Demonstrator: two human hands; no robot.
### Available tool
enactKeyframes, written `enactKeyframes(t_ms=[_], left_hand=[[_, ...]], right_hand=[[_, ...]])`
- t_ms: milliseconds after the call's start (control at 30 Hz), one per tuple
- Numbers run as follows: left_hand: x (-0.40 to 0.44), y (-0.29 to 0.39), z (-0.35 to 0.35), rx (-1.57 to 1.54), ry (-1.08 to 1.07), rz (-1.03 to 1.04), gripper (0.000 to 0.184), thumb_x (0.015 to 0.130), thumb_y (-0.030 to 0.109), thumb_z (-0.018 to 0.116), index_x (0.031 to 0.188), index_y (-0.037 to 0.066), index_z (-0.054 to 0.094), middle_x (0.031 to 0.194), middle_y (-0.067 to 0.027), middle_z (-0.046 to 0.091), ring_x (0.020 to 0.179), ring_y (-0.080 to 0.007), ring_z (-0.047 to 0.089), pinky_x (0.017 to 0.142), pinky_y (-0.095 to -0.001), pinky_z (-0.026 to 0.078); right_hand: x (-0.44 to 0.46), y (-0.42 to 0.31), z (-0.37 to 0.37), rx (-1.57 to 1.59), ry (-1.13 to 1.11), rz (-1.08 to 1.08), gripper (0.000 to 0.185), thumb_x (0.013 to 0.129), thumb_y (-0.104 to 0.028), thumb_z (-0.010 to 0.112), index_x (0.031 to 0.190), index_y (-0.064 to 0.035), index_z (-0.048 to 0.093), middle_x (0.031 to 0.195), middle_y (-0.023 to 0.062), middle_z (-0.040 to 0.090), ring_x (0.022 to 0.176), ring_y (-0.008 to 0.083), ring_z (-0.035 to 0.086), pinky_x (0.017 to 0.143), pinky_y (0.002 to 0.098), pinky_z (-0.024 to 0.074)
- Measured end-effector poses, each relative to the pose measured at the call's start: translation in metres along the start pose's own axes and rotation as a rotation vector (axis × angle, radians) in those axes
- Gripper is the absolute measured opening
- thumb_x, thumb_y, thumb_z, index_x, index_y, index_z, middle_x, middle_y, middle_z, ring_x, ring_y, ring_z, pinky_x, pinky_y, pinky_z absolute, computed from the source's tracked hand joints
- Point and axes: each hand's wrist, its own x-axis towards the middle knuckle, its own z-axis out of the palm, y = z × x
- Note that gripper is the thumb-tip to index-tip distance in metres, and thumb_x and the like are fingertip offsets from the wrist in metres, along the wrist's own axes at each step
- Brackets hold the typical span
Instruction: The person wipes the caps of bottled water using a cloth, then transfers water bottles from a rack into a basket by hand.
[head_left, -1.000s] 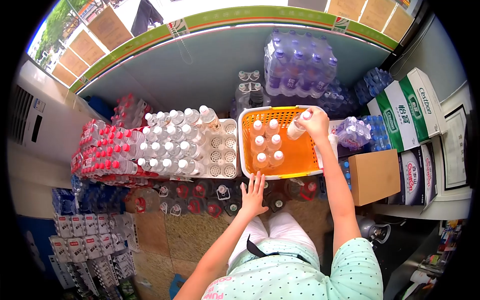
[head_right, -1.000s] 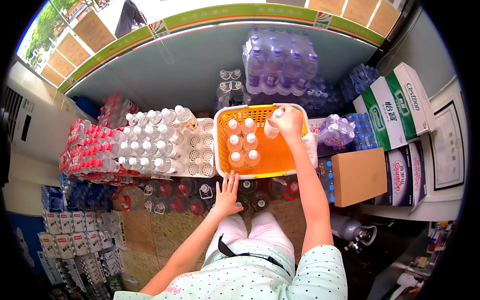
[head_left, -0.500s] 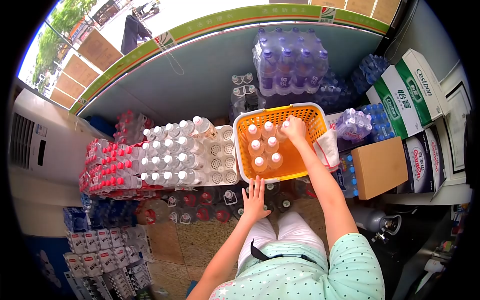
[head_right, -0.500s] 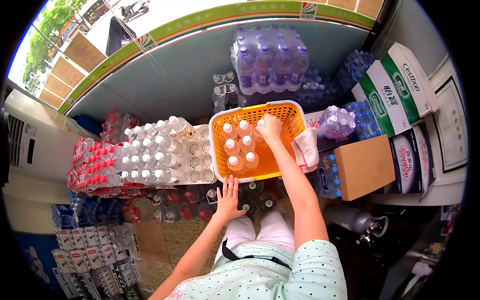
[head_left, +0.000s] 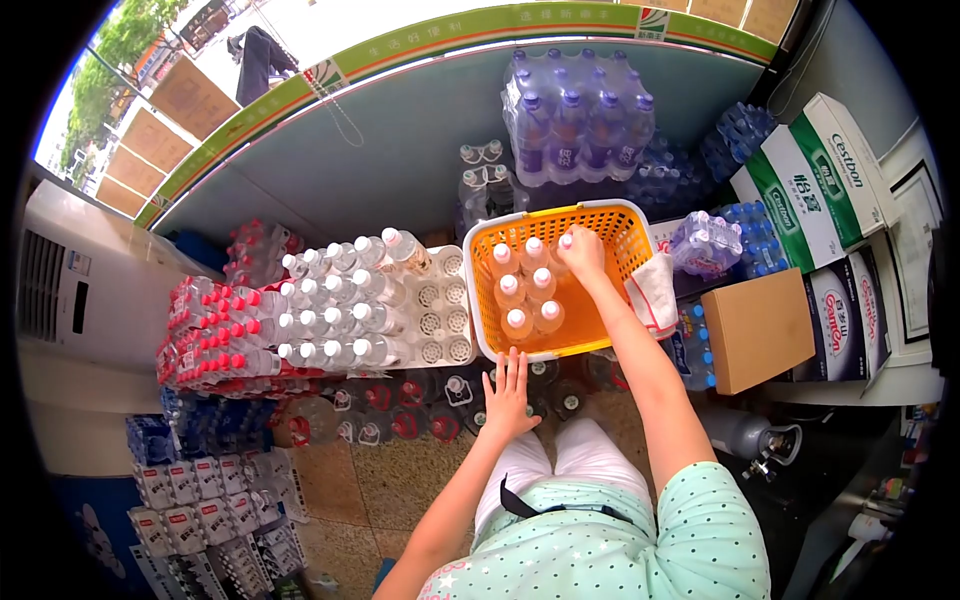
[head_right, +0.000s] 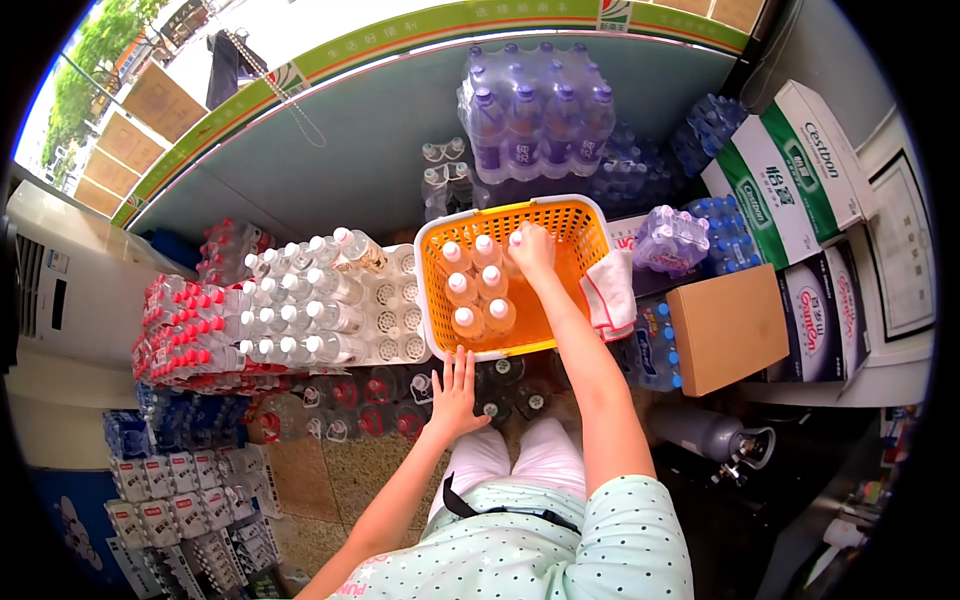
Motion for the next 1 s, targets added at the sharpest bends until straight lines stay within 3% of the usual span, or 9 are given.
enactKeyframes(t_ms=[167, 267, 300, 400, 567, 733, 1000], left_hand=[[-0.001, 0.0, 0.001, -0.017, 0.018, 0.001, 0.137, 0.056, 0.043, 0.087, 0.155, 0.003, 0.002, 0.162, -0.0206, 0.001, 0.149, -0.0413, 0.0, 0.111, -0.0668, 0.02], [0.0, 0.0, 0.002, -0.024, 0.011, -0.001, 0.137, 0.056, 0.043, 0.087, 0.156, 0.004, 0.002, 0.162, -0.02, 0.001, 0.149, -0.0414, 0.001, 0.111, -0.0669, 0.02], [-0.001, 0.0, 0.002, -0.027, 0.007, -0.003, 0.137, 0.056, 0.042, 0.087, 0.156, 0.005, 0.002, 0.162, -0.0197, 0.001, 0.149, -0.0415, 0.001, 0.111, -0.0669, 0.019], [0.0, -0.001, 0.004, -0.048, 0.008, -0.006, 0.136, 0.056, 0.042, 0.087, 0.156, 0.005, 0.002, 0.162, -0.0188, 0.001, 0.149, -0.0414, 0.002, 0.111, -0.0671, 0.019], [-0.001, 0.0, 0.005, -0.044, 0.043, -0.024, 0.137, 0.054, 0.042, 0.087, 0.157, 0.009, 0.003, 0.163, -0.0135, 0.004, 0.15, -0.035, 0.006, 0.111, -0.0655, 0.022], [-0.001, -0.001, 0.006, -0.048, 0.063, -0.008, 0.136, 0.055, 0.042, 0.087, 0.156, 0.008, 0.003, 0.163, -0.0156, 0.004, 0.15, -0.0372, 0.004, 0.11, -0.0672, 0.021], [-0.003, 0.001, 0.008, -0.06, 0.115, -0.037, 0.136, 0.05, 0.039, 0.088, 0.157, 0.012, 0.007, 0.163, -0.009, 0.006, 0.151, -0.0294, 0.007, 0.11, -0.0663, 0.023]], right_hand=[[0.005, 0.007, 0.009, -0.08, -0.038, -0.035, 0.028, 0.069, -0.02, 0.074, 0.092, -0.0073, 0.064, 0.093, 0.0143, 0.068, 0.093, 0.0348, 0.065, 0.082, 0.045, 0.0531], [-0.004, -0.014, -0.014, -0.191, -0.095, 0.023, 0.046, 0.067, -0.025, 0.078, 0.107, -0.0113, 0.062, 0.107, 0.0128, 0.065, 0.104, 0.0335, 0.062, 0.086, 0.0462, 0.053], [-0.007, -0.029, -0.024, -0.291, -0.121, 0.108, 0.064, 0.065, -0.028, 0.081, 0.123, -0.0152, 0.056, 0.119, 0.0113, 0.059, 0.114, 0.0327, 0.056, 0.088, 0.0484, 0.0522], [-0.013, -0.058, -0.04, -0.251, 0.051, 0.034, 0.07, 0.067, -0.032, 0.082, 0.128, -0.0157, 0.052, 0.118, 0.0125, 0.055, 0.118, 0.0326, 0.051, 0.088, 0.0506, 0.0521], [-0.021, -0.12, -0.053, -0.119, 0.069, -0.229, 0.063, 0.07, -0.029, 0.079, 0.126, -0.012, 0.055, 0.112, 0.0117, 0.055, 0.105, 0.0327, 0.052, 0.093, 0.0426, 0.0461], [-0.033, -0.184, -0.029, 0.142, -0.041, -0.532, 0.053, 0.071, -0.022, 0.077, 0.119, -0.0088, 0.059, 0.108, 0.0105, 0.056, 0.103, 0.0315, 0.052, 0.091, 0.041, 0.0466], [-0.025, -0.252, 0.04, 0.133, -0.208, -0.646, 0.052, 0.073, -0.022, 0.077, 0.12, -0.0119, 0.059, 0.109, 0.0084, 0.057, 0.106, 0.0301, 0.054, 0.089, 0.0421, 0.0498]])
